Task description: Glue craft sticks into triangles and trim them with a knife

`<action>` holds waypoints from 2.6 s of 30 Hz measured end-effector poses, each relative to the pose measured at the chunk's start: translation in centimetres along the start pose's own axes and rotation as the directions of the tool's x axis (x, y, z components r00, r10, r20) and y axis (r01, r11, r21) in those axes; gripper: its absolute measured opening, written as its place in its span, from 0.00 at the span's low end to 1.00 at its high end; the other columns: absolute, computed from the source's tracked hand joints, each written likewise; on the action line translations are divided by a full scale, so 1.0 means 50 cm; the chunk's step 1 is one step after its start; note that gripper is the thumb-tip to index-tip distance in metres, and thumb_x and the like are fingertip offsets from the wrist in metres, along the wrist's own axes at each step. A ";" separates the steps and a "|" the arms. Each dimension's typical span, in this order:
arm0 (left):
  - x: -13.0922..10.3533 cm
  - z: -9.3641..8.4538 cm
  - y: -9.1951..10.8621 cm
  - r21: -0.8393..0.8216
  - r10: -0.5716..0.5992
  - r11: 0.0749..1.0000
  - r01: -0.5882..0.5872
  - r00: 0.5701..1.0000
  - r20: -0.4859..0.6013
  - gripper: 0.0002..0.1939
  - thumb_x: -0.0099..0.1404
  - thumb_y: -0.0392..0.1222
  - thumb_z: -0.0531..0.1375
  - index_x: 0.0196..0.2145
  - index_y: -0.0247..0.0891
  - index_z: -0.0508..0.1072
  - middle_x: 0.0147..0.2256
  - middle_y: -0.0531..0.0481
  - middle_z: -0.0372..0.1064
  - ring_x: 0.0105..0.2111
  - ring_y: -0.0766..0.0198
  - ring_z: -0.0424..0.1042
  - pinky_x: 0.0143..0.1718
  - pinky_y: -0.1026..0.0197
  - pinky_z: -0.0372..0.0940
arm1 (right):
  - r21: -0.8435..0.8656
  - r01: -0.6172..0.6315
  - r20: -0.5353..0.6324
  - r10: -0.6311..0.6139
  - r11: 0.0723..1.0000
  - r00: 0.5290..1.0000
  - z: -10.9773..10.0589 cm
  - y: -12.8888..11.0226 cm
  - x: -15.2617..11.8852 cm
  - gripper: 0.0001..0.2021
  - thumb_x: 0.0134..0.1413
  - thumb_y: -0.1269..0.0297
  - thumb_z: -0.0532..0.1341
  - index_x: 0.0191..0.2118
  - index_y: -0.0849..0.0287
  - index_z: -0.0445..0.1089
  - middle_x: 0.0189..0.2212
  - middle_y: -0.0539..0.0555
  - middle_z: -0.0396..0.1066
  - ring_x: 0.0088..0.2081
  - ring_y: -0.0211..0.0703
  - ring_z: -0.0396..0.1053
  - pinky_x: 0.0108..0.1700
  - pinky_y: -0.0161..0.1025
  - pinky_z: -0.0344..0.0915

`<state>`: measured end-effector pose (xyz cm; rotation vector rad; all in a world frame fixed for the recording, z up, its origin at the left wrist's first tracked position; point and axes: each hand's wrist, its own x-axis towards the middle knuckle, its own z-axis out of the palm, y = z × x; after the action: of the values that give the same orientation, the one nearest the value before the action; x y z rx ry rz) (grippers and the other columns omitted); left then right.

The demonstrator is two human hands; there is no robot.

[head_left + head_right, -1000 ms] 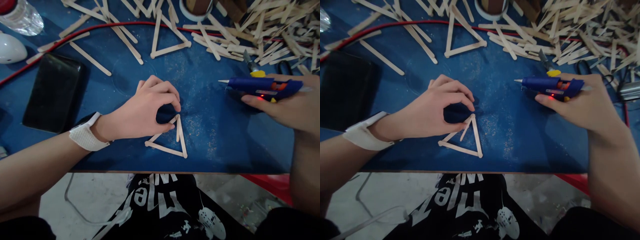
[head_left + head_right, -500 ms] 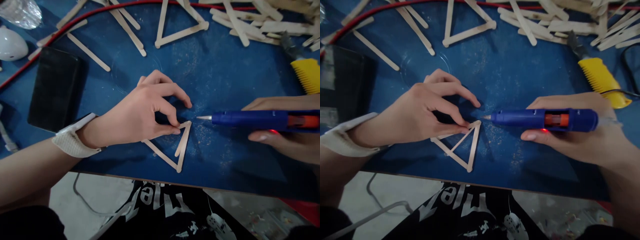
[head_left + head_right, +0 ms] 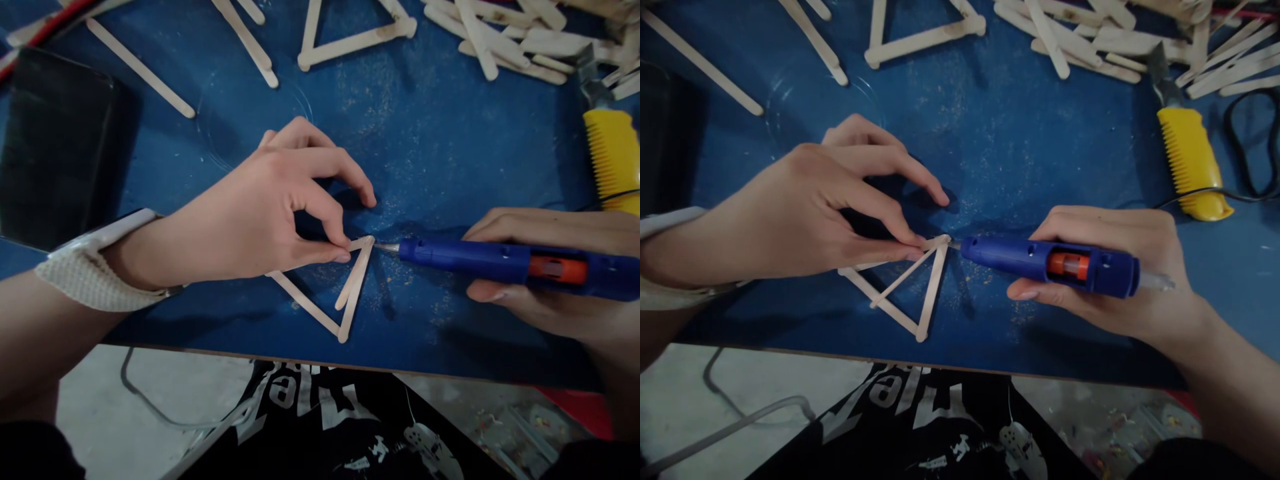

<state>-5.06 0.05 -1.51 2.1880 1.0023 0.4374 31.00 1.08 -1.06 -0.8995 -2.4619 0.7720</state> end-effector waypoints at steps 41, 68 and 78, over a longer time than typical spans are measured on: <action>-0.002 -0.002 -0.006 -0.008 -0.003 1.000 0.003 0.999 0.037 0.11 0.81 0.53 0.72 0.38 0.56 0.91 0.66 0.58 0.80 0.70 0.48 0.69 0.74 0.38 0.59 | -0.025 -0.029 -0.016 0.028 0.999 0.999 0.005 -0.007 0.011 0.26 0.71 0.35 0.74 0.35 0.54 0.75 0.26 0.45 0.77 0.24 0.33 0.72 0.26 0.37 0.63; -0.003 -0.003 -0.006 -0.001 -0.002 1.000 0.002 0.999 0.032 0.12 0.82 0.53 0.71 0.38 0.56 0.91 0.65 0.58 0.80 0.70 0.48 0.67 0.72 0.39 0.60 | -0.064 -0.004 -0.011 0.003 0.998 1.000 0.004 -0.008 0.020 0.27 0.73 0.37 0.72 0.31 0.54 0.72 0.25 0.43 0.74 0.23 0.31 0.69 0.24 0.37 0.60; -0.003 -0.002 -0.005 0.007 -0.003 1.000 0.003 1.000 0.027 0.12 0.82 0.53 0.71 0.37 0.57 0.91 0.65 0.58 0.80 0.70 0.47 0.68 0.73 0.38 0.62 | -0.093 0.027 -0.047 -0.031 0.995 0.998 0.005 -0.006 0.019 0.27 0.73 0.40 0.73 0.31 0.53 0.68 0.24 0.45 0.73 0.22 0.35 0.69 0.24 0.38 0.61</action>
<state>-5.36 0.11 -1.63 2.1929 0.9942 0.4025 30.06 1.45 -0.87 -0.9025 -2.4794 0.6240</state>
